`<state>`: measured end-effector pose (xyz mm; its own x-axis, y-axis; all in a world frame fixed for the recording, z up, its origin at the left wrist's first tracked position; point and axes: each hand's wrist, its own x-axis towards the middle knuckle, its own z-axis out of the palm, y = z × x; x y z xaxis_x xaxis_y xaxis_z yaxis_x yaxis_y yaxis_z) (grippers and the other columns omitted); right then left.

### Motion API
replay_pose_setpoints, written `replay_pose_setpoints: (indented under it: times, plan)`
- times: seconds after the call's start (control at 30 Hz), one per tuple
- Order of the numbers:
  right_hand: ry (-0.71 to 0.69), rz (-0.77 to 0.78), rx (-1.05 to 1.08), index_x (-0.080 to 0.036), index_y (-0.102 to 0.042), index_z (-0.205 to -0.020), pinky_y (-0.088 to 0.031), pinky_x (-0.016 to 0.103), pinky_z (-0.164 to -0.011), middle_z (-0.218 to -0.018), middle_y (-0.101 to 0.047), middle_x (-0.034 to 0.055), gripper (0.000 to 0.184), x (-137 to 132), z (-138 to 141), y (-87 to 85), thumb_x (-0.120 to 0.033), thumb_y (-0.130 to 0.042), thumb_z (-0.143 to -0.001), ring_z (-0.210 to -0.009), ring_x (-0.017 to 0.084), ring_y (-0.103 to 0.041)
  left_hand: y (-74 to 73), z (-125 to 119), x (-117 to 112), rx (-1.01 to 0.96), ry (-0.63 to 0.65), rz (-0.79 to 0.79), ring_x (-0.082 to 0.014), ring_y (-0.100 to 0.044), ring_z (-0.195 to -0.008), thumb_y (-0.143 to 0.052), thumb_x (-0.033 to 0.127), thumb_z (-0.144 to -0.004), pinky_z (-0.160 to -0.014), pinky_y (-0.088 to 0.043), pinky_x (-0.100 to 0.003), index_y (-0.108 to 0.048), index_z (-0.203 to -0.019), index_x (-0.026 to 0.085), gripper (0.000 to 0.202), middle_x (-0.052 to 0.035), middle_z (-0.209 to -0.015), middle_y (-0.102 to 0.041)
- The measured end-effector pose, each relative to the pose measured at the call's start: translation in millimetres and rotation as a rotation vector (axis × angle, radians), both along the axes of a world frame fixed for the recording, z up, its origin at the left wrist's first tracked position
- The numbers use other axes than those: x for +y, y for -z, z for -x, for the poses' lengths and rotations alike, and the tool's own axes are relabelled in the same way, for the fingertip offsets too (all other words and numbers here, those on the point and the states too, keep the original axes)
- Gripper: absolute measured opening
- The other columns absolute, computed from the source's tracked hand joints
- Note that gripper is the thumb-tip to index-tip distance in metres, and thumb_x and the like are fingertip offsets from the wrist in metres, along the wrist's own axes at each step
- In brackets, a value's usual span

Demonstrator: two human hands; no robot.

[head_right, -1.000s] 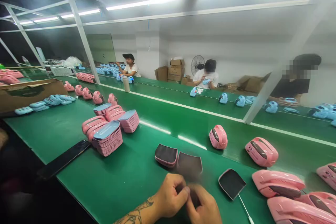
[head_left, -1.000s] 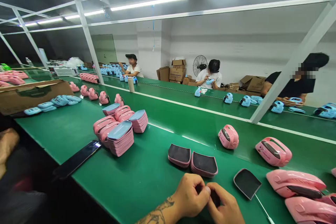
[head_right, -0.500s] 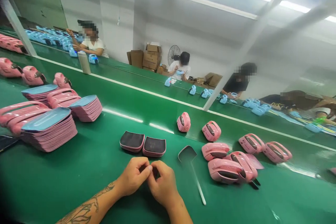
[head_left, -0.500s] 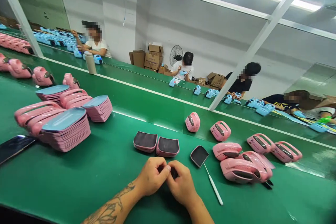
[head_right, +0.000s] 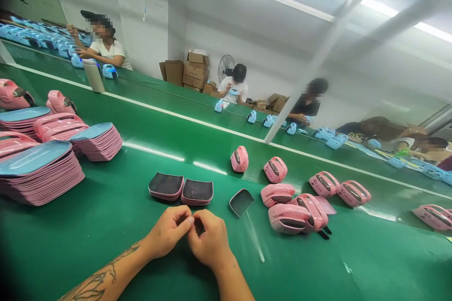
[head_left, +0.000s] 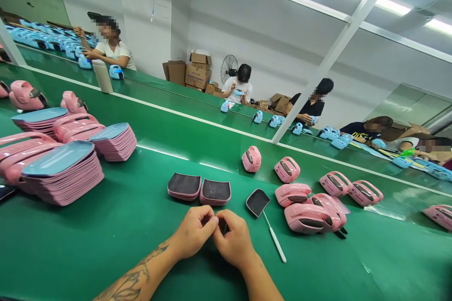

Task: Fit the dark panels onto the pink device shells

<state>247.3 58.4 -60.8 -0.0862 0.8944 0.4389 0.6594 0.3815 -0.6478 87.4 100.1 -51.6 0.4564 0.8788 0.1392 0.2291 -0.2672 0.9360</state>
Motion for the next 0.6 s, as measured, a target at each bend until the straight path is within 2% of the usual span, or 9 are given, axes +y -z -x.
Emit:
replay_pose_setpoints:
  times: [0.2, 0.37, 0.6]
  plan:
    - [0.005, 0.0, -0.004, -0.021, -0.069, -0.085, -0.044, 0.024, -0.061, -0.075, -0.072, 0.0022, 0.014, -0.6, 0.3, -0.8, -0.024, -0.057, -0.091, -0.064, 0.015, -0.063, -1.2, -0.5, -0.3, -0.014, -0.005, 0.04, -0.0147, -0.044, -0.064, -0.055, 0.041, -0.086, -0.062, -0.035, -0.027, -0.053, -0.065, 0.018, 0.031, 0.0009, -0.063, -0.052]
    - [-0.011, 0.02, 0.0, -0.021, -0.07, -0.091, -0.043, 0.024, -0.059, -0.076, -0.072, 0.0017, 0.012, -1.7, 1.5, -2.4, -0.023, -0.058, -0.089, -0.063, 0.015, -0.063, 1.8, -0.6, 1.3, -0.04, -0.014, 0.053, -0.0156, -0.048, -0.066, -0.054, 0.041, -0.087, -0.065, -0.038, -0.028, -0.055, -0.068, 0.017, 0.031, -0.0012, -0.066, -0.057]
    - [-0.009, 0.04, -0.008, -0.021, -0.07, -0.088, -0.043, 0.023, -0.059, -0.074, -0.071, 0.001, 0.011, -2.9, 2.4, -2.6, -0.021, -0.058, -0.088, -0.062, 0.015, -0.061, 4.4, 0.2, 1.7, -0.026, -0.014, 0.062, -0.0142, -0.044, -0.064, -0.054, 0.041, -0.089, -0.062, -0.036, -0.028, -0.052, -0.067, 0.017, 0.032, 0.0007, -0.064, -0.052]
